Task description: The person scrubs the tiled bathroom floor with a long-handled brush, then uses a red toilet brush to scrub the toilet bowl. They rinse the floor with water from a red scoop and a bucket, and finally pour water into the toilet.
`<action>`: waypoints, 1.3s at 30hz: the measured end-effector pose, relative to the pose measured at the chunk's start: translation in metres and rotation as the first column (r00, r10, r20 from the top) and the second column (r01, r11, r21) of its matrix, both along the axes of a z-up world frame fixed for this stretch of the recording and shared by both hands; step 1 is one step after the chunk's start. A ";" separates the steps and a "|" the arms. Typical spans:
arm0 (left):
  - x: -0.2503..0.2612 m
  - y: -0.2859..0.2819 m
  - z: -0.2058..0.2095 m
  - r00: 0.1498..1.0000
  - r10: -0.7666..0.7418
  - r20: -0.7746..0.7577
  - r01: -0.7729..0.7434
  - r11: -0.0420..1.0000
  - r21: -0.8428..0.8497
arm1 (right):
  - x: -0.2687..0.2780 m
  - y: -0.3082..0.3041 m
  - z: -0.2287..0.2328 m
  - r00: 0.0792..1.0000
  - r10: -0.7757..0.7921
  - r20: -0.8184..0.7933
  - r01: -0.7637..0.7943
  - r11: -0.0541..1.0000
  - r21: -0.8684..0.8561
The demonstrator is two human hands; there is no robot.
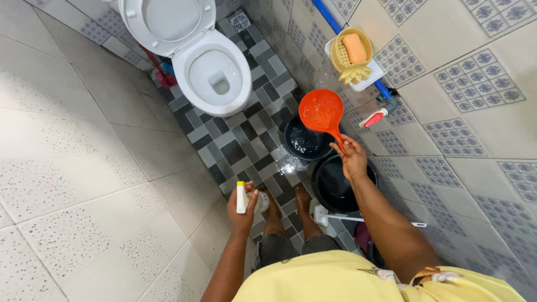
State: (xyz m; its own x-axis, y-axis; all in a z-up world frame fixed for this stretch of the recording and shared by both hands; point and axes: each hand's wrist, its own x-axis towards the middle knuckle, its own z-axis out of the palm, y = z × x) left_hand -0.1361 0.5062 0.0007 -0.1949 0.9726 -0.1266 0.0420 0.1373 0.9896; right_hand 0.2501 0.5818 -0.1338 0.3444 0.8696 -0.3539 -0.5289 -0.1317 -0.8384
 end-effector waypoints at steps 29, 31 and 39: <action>-0.021 0.008 0.093 0.991 0.128 -0.036 -0.121 0.981 0.151 | -0.123 0.102 0.271 0.977 0.165 0.138 -0.204 0.911 0.357; -0.023 0.008 0.098 0.990 0.140 -0.032 -0.134 0.979 0.153 | -0.128 0.088 0.272 0.974 0.199 0.106 -0.224 0.909 0.351; -0.046 0.009 0.096 0.974 0.223 -0.045 -0.216 0.969 0.123 | -0.120 -0.028 0.168 0.810 0.409 -0.420 -0.529 0.820 -0.221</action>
State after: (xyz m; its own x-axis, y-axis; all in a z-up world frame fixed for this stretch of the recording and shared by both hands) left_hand -0.1817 0.5148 0.0963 -0.4089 0.9126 0.0024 0.0811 0.0337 0.9961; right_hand 0.1301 0.5543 0.0341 -0.2705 0.7117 -0.6483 -0.5716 -0.6606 -0.4867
